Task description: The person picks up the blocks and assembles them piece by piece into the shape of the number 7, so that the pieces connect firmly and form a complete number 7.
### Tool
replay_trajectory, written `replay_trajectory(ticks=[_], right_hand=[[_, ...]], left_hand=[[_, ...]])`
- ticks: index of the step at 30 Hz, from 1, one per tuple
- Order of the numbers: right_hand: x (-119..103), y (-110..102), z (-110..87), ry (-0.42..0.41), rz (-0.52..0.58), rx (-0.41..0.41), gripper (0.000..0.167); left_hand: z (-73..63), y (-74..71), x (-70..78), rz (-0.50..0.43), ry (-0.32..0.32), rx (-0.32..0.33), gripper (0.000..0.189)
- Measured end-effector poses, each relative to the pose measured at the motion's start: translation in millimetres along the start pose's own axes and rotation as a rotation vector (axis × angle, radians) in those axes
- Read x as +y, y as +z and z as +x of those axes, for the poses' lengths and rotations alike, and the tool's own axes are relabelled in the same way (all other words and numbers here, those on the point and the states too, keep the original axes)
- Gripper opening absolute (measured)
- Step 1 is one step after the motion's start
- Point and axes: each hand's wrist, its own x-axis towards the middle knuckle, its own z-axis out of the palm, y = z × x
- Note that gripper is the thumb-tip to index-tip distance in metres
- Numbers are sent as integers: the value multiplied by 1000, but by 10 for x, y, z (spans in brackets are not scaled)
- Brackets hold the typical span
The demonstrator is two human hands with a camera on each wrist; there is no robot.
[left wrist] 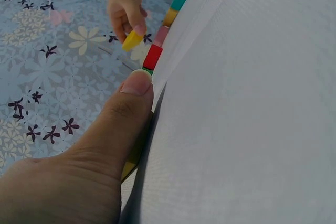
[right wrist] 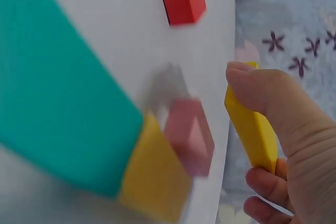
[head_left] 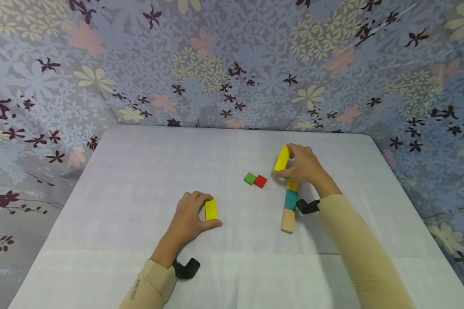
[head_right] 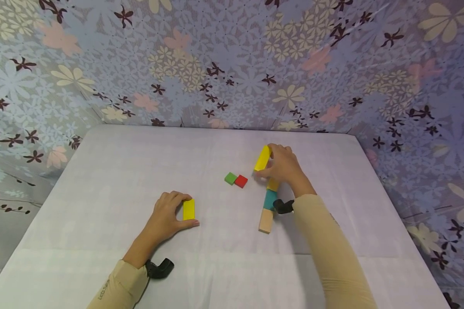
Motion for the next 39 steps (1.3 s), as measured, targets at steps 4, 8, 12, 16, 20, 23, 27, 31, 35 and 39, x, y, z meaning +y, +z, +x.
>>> replay_trajectory(ticks=[4, 8, 12, 16, 20, 23, 27, 31, 35, 39], right_hand=[[144, -67, 3, 39, 21, 17, 107], [279, -124, -7, 75, 27, 23, 109], [365, -178, -2, 103, 25, 1, 108], [402, -200, 22, 123, 19, -32, 111], [449, -173, 57, 119, 18, -66, 112], [473, -154, 69, 111, 18, -90, 112], [490, -161, 86, 102, 9, -118, 114], [502, -180, 118, 113, 19, -160, 114], [522, -192, 149, 135, 63, -225, 114], [570, -174, 177, 150, 79, -269, 114]], left_hand=[[-1, -5, 3, 2, -6, -4, 70], [1, -2, 3, 5, -5, -5, 70], [1, -3, 1, 5, -3, -4, 69], [-2, -11, 2, 5, -5, -5, 69], [1, -18, 8, 5, -11, -12, 70], [7, -19, 10, 2, -17, -23, 70], [10, -24, 14, 3, -23, -34, 70], [11, -26, 13, 6, -23, -32, 69], [11, -24, 7, 1, -14, -23, 69], [11, -20, 0, -4, -4, -15, 70]])
